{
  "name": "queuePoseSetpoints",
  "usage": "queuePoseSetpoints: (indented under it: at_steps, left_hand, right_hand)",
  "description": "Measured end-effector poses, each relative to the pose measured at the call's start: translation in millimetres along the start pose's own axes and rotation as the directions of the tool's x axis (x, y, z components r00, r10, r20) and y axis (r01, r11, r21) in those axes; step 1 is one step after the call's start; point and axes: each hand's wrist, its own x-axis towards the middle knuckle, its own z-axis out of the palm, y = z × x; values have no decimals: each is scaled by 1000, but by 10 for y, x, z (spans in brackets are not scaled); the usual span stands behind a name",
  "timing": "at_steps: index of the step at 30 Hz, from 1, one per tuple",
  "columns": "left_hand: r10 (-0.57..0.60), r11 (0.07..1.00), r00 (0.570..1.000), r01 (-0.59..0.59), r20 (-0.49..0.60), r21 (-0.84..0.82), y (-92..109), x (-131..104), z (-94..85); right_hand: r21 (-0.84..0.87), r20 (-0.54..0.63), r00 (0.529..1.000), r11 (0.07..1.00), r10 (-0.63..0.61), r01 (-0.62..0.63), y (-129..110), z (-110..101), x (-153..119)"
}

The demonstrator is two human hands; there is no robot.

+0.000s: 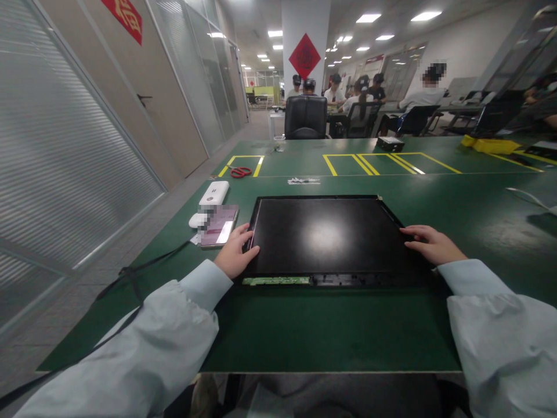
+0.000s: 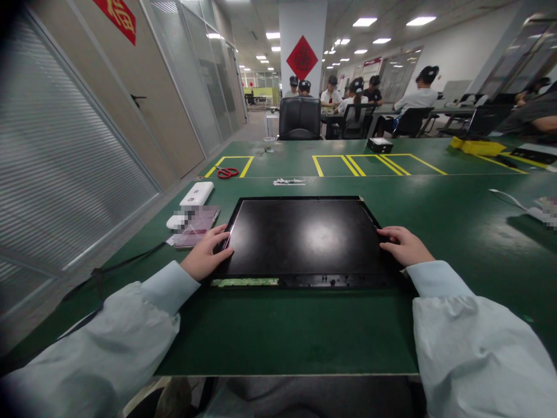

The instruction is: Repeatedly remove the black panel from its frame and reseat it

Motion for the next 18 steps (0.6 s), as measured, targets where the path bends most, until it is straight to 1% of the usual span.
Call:
queuePoseSetpoints:
  at_steps: [6, 10, 12, 14, 16, 18]
  left_hand:
    - [18, 1000, 1000, -18, 11, 9, 59, -30, -3]
    - [57, 998, 998, -58, 33, 25, 106, -49, -121]
    - [115, 993, 993, -116, 30, 32, 127, -59, -213]
    - [216, 975, 975, -218, 44, 33, 137, -67, -295]
    - [332, 943, 939, -334, 92, 4, 130, -70, -340]
    - [418, 908, 897, -416, 145, -43, 112, -66, -347]
  right_hand:
    - [-22, 9, 1000, 1000, -1, 2, -19, -4, 5]
    - [-35, -10, 1000, 999, -16, 16, 17, 17, 13]
    - [-29, -16, 1000, 999, -14, 13, 29, 26, 12]
    - [-22, -20, 1000, 1000, -7, 6, 36, 29, 12]
    - [-18, -23, 1000, 1000, -1, 0, 42, 29, 14]
    - [-22, -26, 1000, 1000, 0, -1, 47, 26, 17]
